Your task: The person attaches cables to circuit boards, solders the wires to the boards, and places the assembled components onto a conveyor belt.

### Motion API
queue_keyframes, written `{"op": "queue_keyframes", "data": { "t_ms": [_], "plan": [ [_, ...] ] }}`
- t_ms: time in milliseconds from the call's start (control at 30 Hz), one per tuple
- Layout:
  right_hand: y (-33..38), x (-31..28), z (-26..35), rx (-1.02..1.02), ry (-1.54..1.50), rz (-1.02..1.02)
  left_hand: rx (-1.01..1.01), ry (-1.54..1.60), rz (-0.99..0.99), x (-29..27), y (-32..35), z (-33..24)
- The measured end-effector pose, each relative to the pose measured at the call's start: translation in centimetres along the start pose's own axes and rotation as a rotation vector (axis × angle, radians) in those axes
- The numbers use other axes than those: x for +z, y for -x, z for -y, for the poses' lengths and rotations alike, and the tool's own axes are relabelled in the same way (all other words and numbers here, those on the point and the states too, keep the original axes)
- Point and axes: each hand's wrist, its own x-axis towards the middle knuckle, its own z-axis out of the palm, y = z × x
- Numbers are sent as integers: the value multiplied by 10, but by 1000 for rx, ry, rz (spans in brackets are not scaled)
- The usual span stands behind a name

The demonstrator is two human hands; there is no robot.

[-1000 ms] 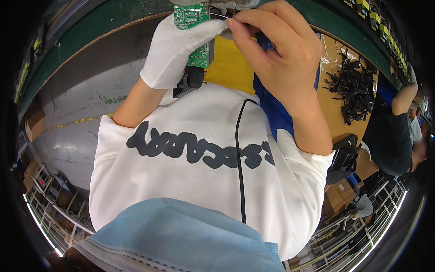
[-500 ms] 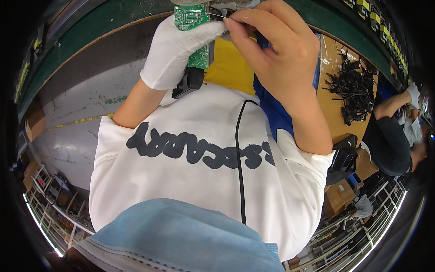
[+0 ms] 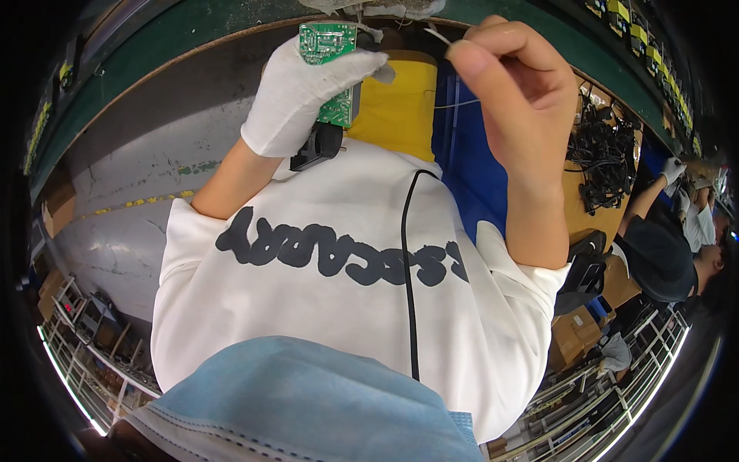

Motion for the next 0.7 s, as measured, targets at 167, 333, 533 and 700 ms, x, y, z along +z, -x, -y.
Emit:
{"op": "queue_keyframes", "data": {
  "t_ms": [167,333,533,700],
  "plan": [
    [11,-6,-10,280,-610,199,58,-100,-27,-9,9,12],
    [19,3,-29,485,135,459,-6,-50,-112,-24,21,2],
    [22,18,-56,177,829,219,-39,-206,-44,-53,39,-48],
    [26,20,-54,688,332,543,14,36,142,-114,43,-97]
  ]
}}
